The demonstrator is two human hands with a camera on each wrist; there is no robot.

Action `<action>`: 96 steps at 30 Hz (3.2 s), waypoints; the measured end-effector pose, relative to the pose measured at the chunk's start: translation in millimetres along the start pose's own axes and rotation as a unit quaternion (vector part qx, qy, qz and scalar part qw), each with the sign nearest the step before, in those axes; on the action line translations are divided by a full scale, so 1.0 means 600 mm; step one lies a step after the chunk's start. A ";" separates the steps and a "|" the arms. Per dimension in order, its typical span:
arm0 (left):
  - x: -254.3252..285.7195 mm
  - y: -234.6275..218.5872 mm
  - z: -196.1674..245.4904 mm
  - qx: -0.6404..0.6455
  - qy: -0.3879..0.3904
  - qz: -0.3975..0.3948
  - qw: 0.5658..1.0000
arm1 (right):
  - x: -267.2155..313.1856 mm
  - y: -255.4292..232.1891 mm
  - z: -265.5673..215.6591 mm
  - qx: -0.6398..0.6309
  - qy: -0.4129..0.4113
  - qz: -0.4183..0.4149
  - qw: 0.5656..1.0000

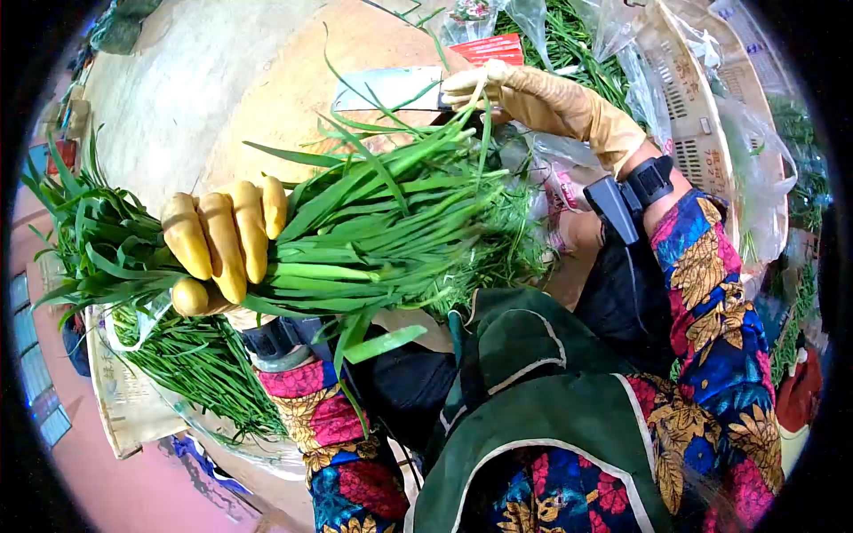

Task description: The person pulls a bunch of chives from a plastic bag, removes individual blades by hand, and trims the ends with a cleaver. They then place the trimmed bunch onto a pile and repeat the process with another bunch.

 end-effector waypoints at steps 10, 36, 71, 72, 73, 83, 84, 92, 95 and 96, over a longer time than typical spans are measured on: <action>-0.006 0.005 -0.025 0.021 0.007 -0.021 1.000 | 0.000 0.085 -0.038 0.037 -0.025 -0.080 0.996; 0.068 -0.082 0.078 0.223 0.134 0.294 0.920 | 0.018 0.070 -0.172 0.018 -0.118 0.008 0.993; 0.106 -0.095 0.139 0.148 0.180 0.303 0.924 | 0.005 0.072 -0.096 0.208 -0.042 0.014 0.977; 0.101 -0.092 0.136 0.128 0.172 0.255 0.943 | 0.003 0.086 -0.102 0.159 -0.048 0.001 0.986; 0.104 -0.096 0.132 0.114 0.191 0.316 0.922 | 0.001 0.099 -0.109 0.109 -0.054 -0.012 0.992; 0.098 -0.099 0.134 0.089 0.226 0.347 0.906 | -0.018 0.134 -0.050 -0.258 0.000 -0.009 0.966; 0.098 -0.098 0.133 0.092 0.223 0.350 0.905 | -0.022 0.136 -0.042 -0.232 0.011 -0.017 0.972; 0.081 -0.083 0.121 0.035 0.187 0.420 0.887 | -0.017 0.142 -0.091 0.055 0.040 -0.002 0.998; 0.080 -0.085 0.119 0.041 0.185 0.404 0.895 | -0.021 0.135 -0.107 -0.036 0.002 0.032 0.999; 0.083 -0.087 0.120 0.031 0.185 0.411 0.892 | -0.023 0.128 -0.100 -0.032 -0.003 0.040 0.999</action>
Point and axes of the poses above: each hand's wrist, its own x-axis away from the middle knuckle, its own y-axis out of the palm, z = x × y, the point moved 10 cm from there along -x, towards the middle knuckle, and after that the axes turned 1 degree about -y, right-handed, at the moved point
